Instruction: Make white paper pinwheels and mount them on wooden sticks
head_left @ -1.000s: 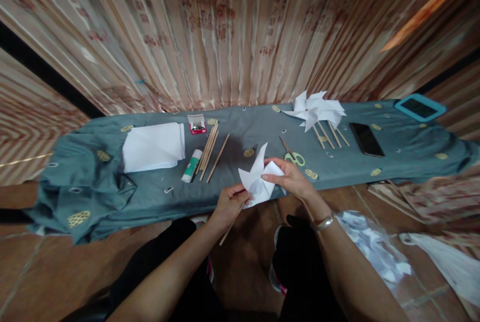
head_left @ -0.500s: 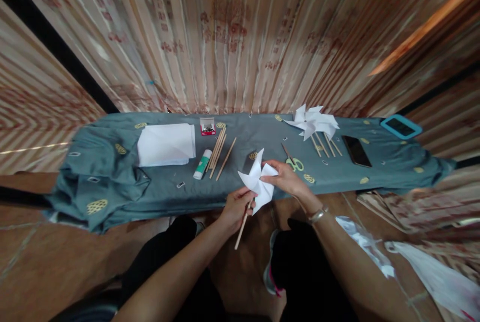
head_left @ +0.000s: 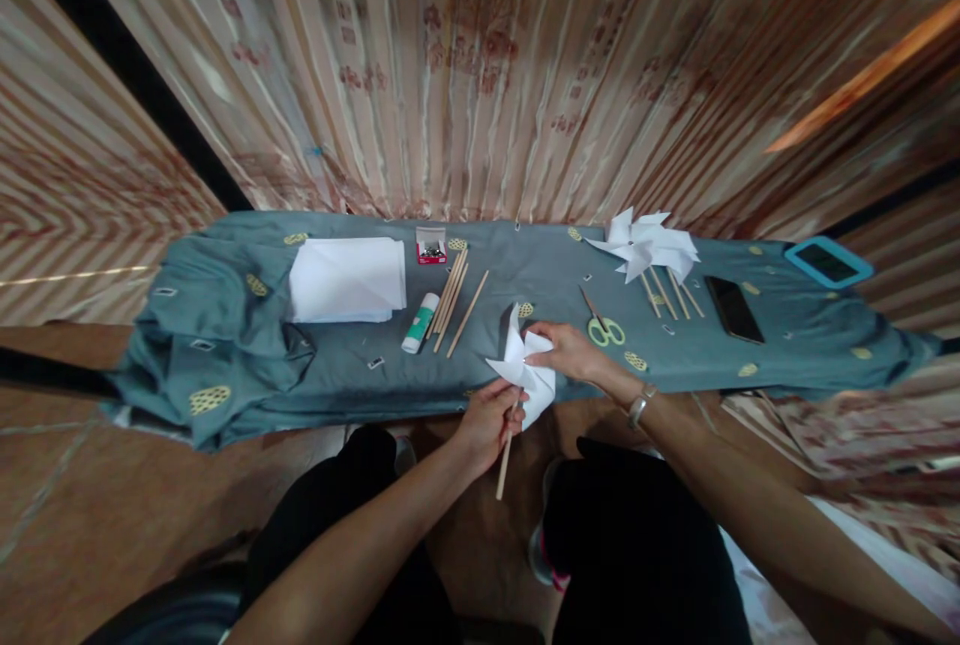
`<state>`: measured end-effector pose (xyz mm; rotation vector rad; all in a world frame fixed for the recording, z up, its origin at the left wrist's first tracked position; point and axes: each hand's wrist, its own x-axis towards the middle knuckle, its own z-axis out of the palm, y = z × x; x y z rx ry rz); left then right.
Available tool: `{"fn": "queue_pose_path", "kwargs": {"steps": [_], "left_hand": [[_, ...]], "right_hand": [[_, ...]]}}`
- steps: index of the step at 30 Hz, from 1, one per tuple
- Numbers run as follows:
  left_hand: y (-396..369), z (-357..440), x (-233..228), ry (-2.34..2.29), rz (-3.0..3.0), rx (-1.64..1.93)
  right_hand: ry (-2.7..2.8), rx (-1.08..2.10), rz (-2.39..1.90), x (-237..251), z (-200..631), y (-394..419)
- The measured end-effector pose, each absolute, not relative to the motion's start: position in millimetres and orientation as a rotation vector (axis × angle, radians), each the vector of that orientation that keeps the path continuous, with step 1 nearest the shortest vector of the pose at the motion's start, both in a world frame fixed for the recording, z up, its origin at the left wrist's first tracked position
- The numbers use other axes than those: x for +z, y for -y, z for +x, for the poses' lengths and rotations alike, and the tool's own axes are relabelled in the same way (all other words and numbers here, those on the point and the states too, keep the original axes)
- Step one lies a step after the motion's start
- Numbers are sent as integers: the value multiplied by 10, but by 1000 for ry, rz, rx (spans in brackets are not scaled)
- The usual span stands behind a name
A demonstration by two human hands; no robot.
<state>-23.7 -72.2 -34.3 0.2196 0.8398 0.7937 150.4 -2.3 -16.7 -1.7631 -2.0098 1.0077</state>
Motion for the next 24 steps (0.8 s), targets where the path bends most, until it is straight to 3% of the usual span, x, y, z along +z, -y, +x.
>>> {"fn": "queue_pose_path", "kwargs": {"steps": [24], "left_hand": [[816, -239, -417, -872, 260, 678]], "right_hand": [[2127, 891, -1874, -43, 1428, -110]]}}
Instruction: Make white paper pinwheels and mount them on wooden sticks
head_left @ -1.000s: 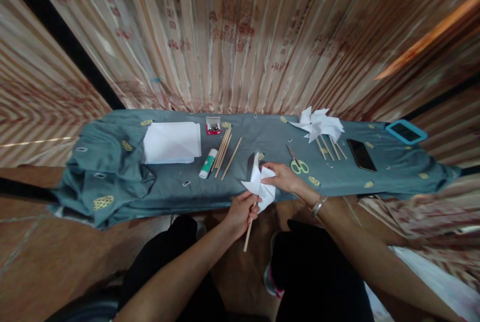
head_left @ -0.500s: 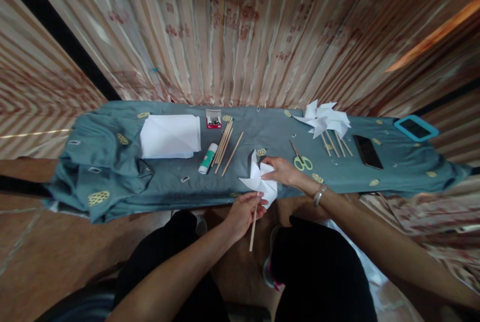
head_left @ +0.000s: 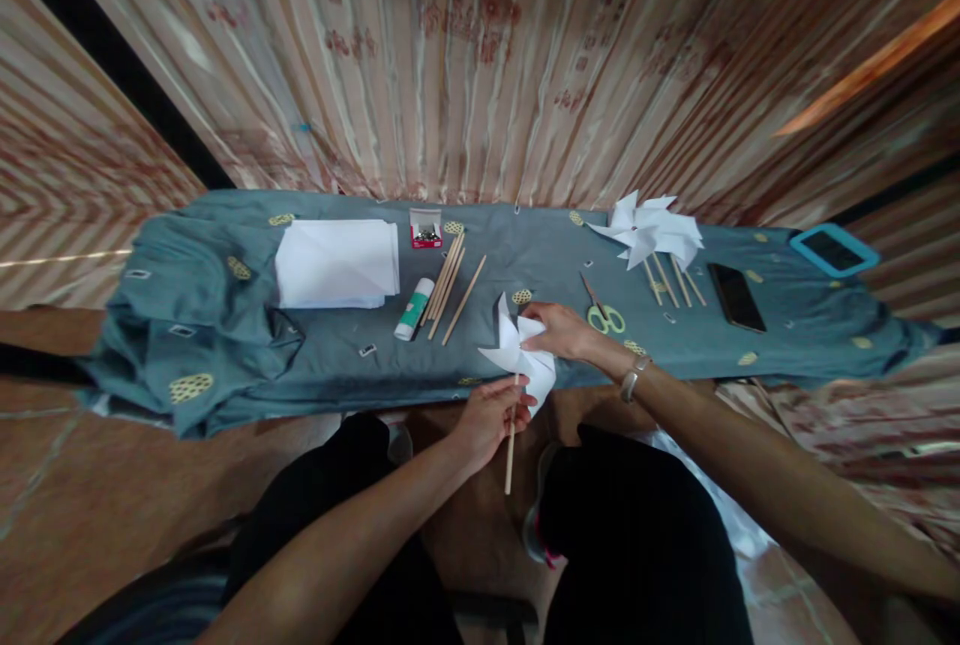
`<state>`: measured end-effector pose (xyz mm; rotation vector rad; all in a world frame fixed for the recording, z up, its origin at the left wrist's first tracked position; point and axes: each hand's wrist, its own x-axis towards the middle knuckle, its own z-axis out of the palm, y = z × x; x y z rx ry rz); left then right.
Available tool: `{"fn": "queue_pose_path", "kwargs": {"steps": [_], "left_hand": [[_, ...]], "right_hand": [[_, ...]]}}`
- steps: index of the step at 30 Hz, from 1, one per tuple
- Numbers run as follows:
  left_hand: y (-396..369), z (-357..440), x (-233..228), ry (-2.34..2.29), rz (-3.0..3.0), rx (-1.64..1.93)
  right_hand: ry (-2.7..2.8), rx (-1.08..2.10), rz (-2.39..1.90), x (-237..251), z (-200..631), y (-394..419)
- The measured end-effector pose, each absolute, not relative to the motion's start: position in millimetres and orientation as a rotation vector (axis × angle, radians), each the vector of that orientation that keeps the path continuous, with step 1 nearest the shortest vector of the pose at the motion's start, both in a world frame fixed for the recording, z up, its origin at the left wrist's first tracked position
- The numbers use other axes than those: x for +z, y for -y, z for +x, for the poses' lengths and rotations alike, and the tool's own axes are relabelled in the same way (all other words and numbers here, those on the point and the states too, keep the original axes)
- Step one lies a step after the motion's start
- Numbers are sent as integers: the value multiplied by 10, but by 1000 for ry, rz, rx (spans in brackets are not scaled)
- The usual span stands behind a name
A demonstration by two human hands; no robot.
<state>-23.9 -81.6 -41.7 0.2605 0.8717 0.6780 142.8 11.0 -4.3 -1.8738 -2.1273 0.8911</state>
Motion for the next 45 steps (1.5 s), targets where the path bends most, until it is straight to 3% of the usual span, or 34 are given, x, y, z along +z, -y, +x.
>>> {"fn": "queue_pose_path", "kwargs": {"steps": [10, 26, 39, 45], "left_hand": [[791, -227, -388, -799, 495, 755], [803, -323, -205, -797, 1291, 847], [646, -169, -251, -729, 736, 787], [352, -170, -116, -803, 691, 896]], "right_hand": [[1767, 1189, -1661, 49, 1579, 9], [1302, 843, -1588, 51, 1713, 687], [1407, 720, -1550, 69, 1581, 448], [1368, 398, -1513, 94, 1627, 343]]}}
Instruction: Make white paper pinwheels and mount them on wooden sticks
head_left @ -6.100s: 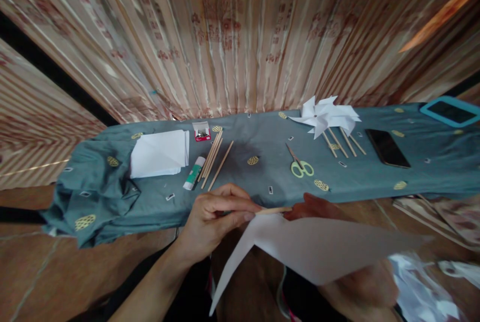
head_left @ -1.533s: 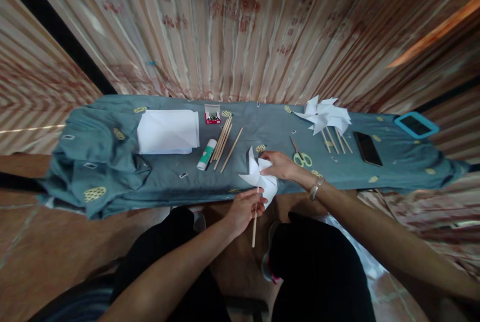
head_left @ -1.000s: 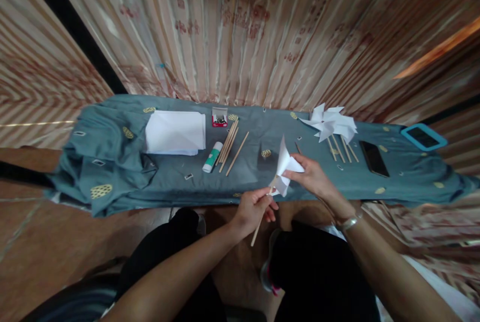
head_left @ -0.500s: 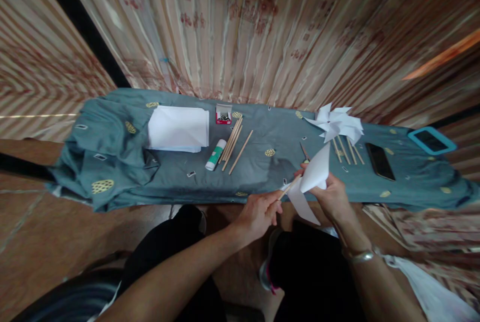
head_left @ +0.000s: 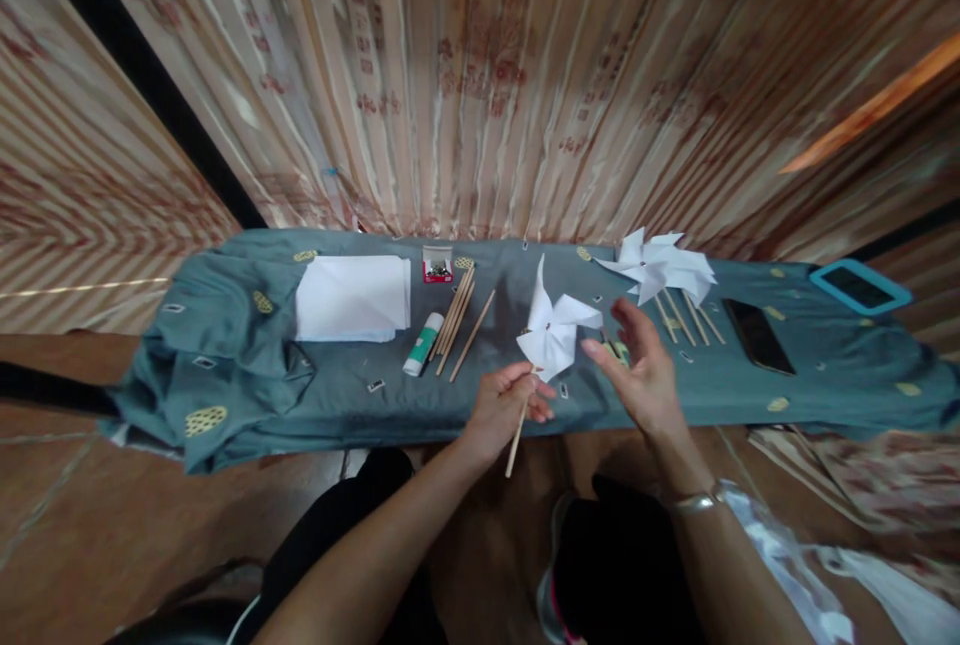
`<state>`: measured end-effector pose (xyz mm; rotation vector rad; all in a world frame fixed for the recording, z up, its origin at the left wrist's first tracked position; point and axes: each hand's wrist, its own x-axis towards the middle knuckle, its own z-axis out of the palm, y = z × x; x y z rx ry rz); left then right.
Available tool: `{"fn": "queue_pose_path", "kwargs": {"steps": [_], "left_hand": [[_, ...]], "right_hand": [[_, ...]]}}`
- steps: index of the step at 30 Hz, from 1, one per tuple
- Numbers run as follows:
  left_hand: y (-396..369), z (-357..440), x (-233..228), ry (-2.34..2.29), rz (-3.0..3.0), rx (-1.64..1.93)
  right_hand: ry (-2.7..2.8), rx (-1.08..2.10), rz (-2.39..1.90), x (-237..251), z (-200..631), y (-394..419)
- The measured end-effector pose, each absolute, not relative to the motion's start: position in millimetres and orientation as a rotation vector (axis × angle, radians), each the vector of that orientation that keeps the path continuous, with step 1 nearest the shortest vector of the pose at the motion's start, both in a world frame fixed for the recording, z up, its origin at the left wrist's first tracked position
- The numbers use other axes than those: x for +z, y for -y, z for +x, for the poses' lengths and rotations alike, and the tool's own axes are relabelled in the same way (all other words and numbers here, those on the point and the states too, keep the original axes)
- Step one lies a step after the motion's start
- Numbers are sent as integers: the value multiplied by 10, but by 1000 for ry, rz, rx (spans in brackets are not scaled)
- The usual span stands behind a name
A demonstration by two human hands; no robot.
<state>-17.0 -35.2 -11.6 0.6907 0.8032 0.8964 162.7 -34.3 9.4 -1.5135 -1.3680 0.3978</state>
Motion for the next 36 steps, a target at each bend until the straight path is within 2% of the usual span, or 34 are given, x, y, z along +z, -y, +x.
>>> {"fn": "queue_pose_path", "kwargs": {"steps": [3, 4, 7, 11, 16, 24, 30, 36], "left_hand": [[176, -161, -81, -812, 666, 1001], [124, -158, -73, -815, 648, 1034], [16, -140, -58, -808, 600, 1110], [-26, -72, -37, -774, 588, 1169], [-23, 37, -10, -796, 656, 1138], [37, 71, -85, -924, 770, 1138], [74, 56, -107, -989, 813, 1114], [81, 14, -115, -1031, 855, 1081]], "right_hand": [[1300, 209, -1592, 51, 1627, 400], [1319, 239, -1616, 18, 1601, 428], [1402, 610, -1588, -119, 1435, 506], [1398, 1067, -1335, -289, 1164, 544], [1265, 1230, -1244, -377, 1105, 503], [1093, 1232, -1199, -309, 1344, 430], [1219, 1168, -1215, -301, 1369, 488], [1075, 708, -1418, -160, 1669, 442]]}}
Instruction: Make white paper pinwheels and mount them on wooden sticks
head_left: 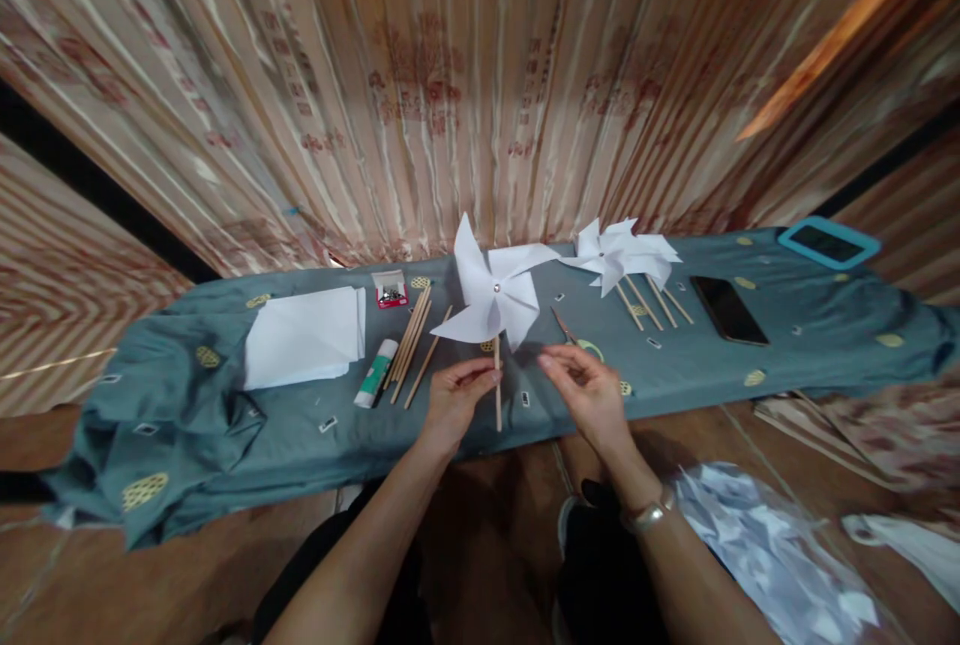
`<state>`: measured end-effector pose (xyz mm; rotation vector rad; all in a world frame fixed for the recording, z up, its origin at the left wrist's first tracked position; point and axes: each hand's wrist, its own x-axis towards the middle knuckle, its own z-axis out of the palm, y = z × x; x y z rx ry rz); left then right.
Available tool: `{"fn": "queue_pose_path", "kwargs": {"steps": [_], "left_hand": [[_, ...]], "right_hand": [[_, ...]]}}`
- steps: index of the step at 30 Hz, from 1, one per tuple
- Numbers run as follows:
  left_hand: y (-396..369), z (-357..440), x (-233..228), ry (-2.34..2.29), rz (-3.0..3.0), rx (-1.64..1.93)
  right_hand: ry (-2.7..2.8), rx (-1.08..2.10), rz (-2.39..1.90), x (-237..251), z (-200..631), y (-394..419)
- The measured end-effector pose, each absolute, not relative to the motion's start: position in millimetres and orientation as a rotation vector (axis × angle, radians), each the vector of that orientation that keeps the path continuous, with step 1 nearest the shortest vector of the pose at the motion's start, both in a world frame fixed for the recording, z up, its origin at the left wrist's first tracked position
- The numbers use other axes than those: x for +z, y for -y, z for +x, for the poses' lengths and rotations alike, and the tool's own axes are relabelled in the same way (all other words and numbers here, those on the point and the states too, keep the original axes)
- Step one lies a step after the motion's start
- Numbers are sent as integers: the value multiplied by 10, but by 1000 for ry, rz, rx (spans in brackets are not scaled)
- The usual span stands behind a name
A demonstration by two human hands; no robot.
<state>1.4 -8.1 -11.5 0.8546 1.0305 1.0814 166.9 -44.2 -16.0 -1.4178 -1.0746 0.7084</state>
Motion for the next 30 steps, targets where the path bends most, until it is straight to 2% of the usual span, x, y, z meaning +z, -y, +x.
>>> {"fn": "queue_pose_path", "kwargs": {"steps": [3, 8, 18, 30], "left_hand": [[104, 8, -130, -1035, 896, 1009], [132, 13, -182, -1027, 954, 964], [90, 41, -261, -1033, 980, 995], [90, 43, -253, -1038, 1024, 1008]], "right_hand": [[1007, 628, -1371, -119, 1814, 366], [938, 828, -1213, -119, 1766, 268], [841, 1006, -1190, -87, 1671, 255], [825, 1024, -1194, -19, 1702, 291]]}}
